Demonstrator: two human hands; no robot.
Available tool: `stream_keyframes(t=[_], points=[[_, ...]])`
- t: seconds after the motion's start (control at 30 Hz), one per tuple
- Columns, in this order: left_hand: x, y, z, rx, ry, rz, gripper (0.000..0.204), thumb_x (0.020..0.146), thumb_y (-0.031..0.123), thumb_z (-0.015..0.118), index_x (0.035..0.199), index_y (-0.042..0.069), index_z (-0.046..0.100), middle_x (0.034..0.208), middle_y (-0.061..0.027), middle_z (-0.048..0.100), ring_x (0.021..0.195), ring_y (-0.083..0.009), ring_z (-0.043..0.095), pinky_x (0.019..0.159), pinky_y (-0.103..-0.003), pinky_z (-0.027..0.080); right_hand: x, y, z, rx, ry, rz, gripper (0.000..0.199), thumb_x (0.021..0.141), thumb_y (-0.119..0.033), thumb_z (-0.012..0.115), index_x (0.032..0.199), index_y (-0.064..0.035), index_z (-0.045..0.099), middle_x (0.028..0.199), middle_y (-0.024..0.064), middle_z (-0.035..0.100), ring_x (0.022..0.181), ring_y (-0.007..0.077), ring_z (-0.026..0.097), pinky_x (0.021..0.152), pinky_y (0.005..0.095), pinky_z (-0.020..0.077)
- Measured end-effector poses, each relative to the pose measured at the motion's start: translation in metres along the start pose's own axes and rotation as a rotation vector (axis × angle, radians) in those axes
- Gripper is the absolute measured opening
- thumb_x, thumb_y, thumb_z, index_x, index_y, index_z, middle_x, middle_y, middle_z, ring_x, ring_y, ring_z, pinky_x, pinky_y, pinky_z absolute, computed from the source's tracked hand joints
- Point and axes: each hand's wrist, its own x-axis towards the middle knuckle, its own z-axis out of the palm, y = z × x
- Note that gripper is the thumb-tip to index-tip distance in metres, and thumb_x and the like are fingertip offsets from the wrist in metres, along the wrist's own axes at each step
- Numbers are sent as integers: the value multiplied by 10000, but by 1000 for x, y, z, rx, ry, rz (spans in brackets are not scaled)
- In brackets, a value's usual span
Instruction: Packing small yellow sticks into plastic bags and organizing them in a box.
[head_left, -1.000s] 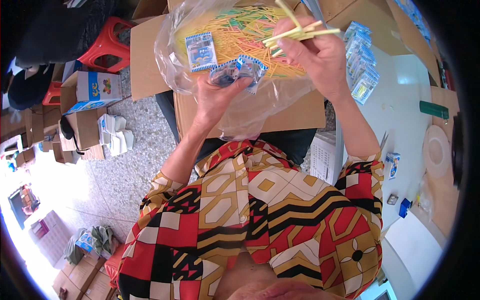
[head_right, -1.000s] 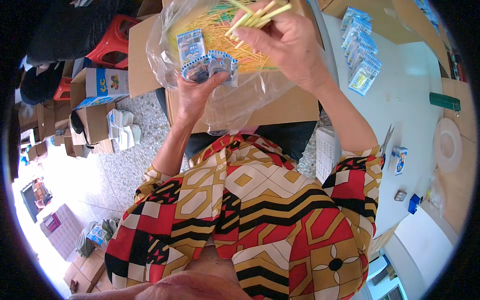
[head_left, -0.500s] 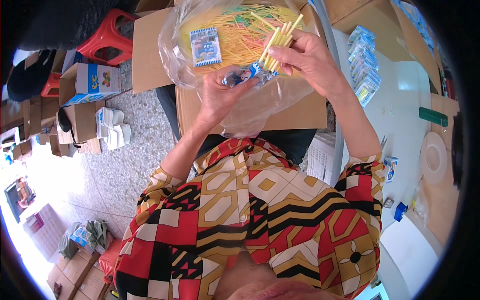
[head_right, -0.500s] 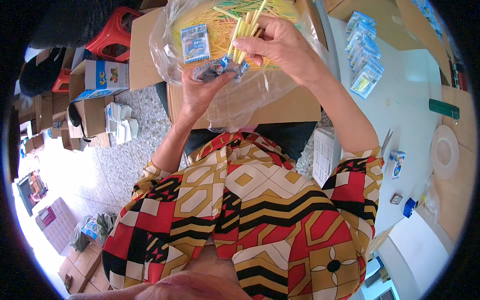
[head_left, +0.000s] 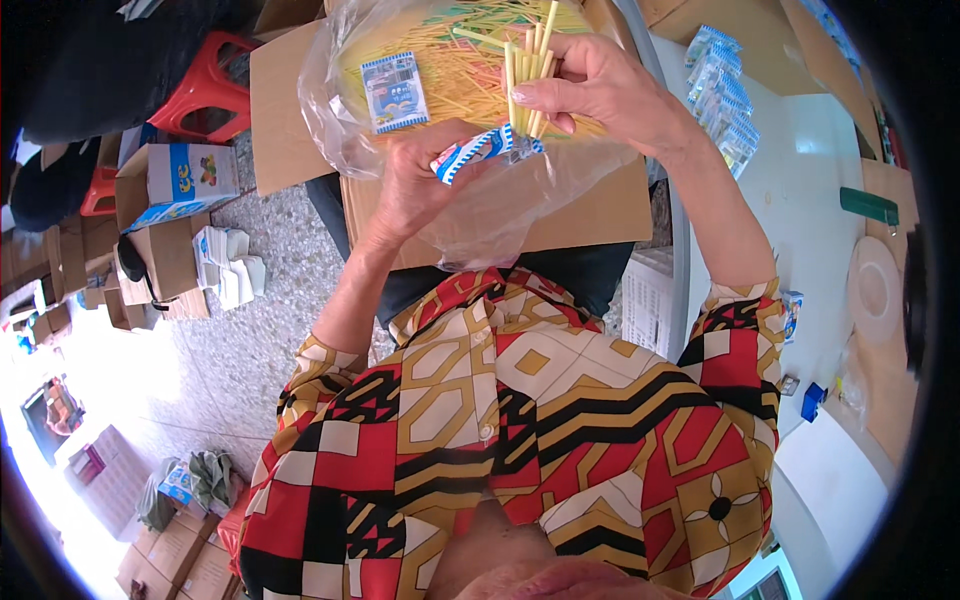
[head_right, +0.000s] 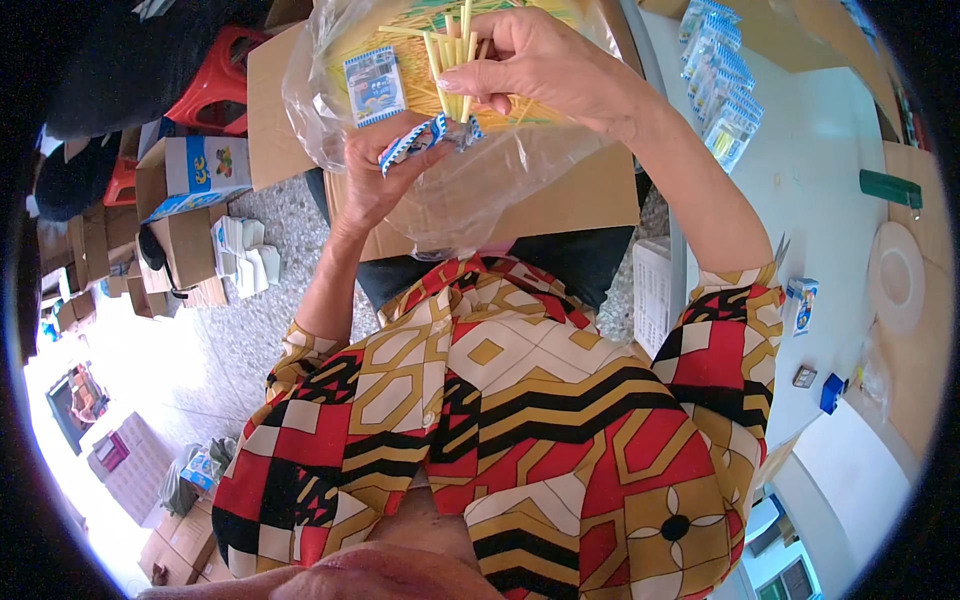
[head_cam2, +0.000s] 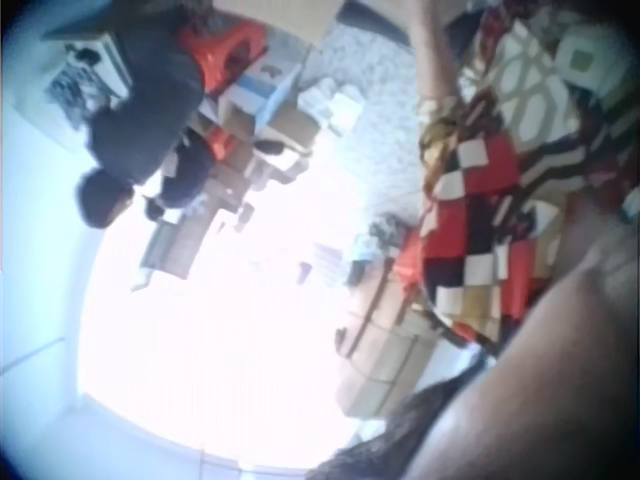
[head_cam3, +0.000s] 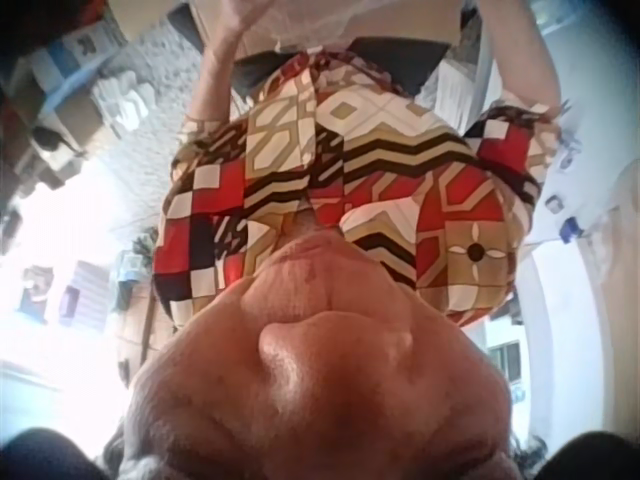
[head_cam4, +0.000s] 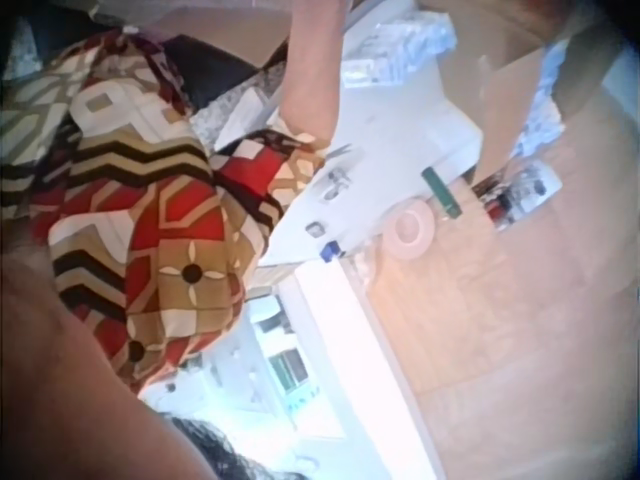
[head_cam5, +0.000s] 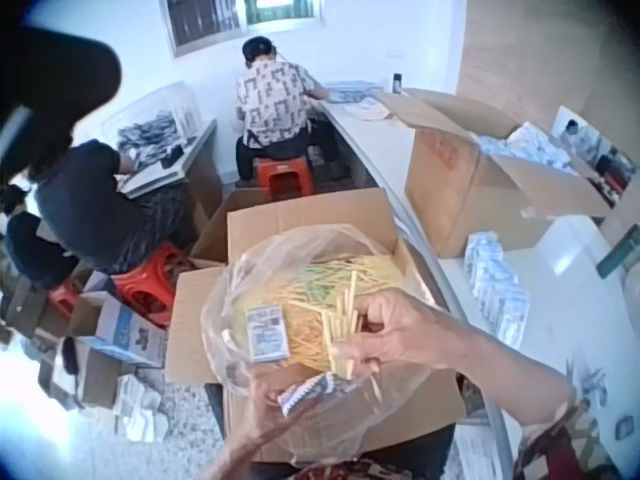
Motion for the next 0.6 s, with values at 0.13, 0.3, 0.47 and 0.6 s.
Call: stream_keyframes(t=[0.13, 0.3, 0.47, 0.6], points=[[3, 4, -3, 29, -59, 29, 121, 719, 36, 694, 825, 13, 640, 735, -53, 626, 651, -128, 565, 610, -249, 460, -2, 1, 1, -59, 14, -38, 167, 841, -169, 615, 932, -31, 595, 725, 6, 559, 562, 36, 449, 507, 182, 373], [1, 12, -3, 35, -61, 45, 137, 737, 75, 698, 845, 8, 647, 745, -48, 630, 658, -111, 561, 612, -243, 458, -7, 3, 2, -89, 66, -112, 192, 844, -167, 611, 978, -30, 601, 728, 3, 553, 572, 42, 453, 518, 184, 373], [-4, 8, 6, -227, -44, -117, 143, 761, 102, 700, 849, -2, 655, 715, -25, 634, 657, -52, 526, 604, -228, 448, -7, 9, 4, -19, 86, -124, 219, 844, -160, 610, 1017, -26, 605, 739, -1, 554, 585, 48, 458, 527, 187, 375], [-6, 8, 6, -206, -39, -197, 166, 759, 97, 706, 879, -8, 659, 728, -14, 639, 660, -42, 530, 609, -210, 454, -11, 9, 4, -68, 159, -184, 198, 849, -134, 600, 1010, -18, 603, 769, 5, 565, 594, 45, 459, 537, 184, 379]])
